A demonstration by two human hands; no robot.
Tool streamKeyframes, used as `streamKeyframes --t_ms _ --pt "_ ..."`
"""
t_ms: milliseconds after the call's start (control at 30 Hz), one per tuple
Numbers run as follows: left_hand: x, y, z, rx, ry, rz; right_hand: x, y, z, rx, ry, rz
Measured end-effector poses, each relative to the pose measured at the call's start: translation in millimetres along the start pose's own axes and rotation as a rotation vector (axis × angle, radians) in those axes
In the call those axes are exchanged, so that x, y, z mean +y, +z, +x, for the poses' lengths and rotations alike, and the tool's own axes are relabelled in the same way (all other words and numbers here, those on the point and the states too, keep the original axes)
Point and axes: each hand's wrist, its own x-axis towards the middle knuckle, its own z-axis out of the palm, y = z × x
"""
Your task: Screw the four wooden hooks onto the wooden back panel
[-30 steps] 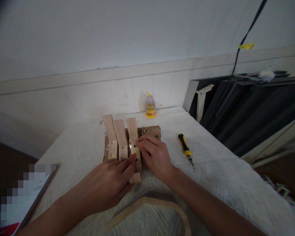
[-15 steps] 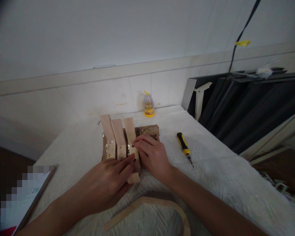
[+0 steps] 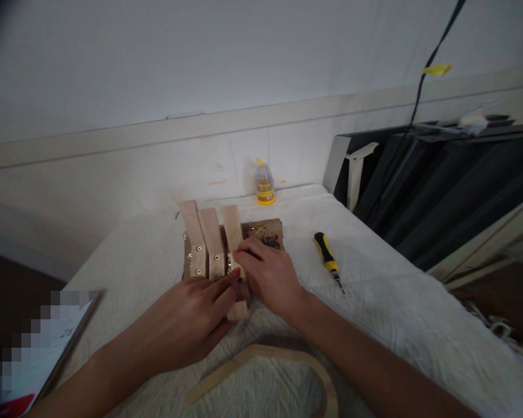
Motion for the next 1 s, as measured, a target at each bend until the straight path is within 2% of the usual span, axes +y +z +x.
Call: streamKeyframes --t_ms 133,300,467,800,867,1000 --pt "0 -1 0 -0.053 -0.02 -0.037 -3 -2 1 -0.085 -0.017 -0.036" --pt "-11 -8 8 -0.148 -0.086 -0.138 1 3 4 -0.203 0.159 0.014" --pt "-22 -15 16 -0.238 -0.158 -0.199 6 8 10 -0.238 0.317 0.139" --pt "-22 -14 15 -0.201 -0.175 -0.216 1 7 18 -0.377 0.347 0.155" --pt "-22 -14 16 -0.199 -0.177 -0.221 1 8 18 -0.355 0.347 0.159" --pt "-23 -15 16 -0.213 -0.177 -0.223 8 13 15 -0.185 0.335 0.164"
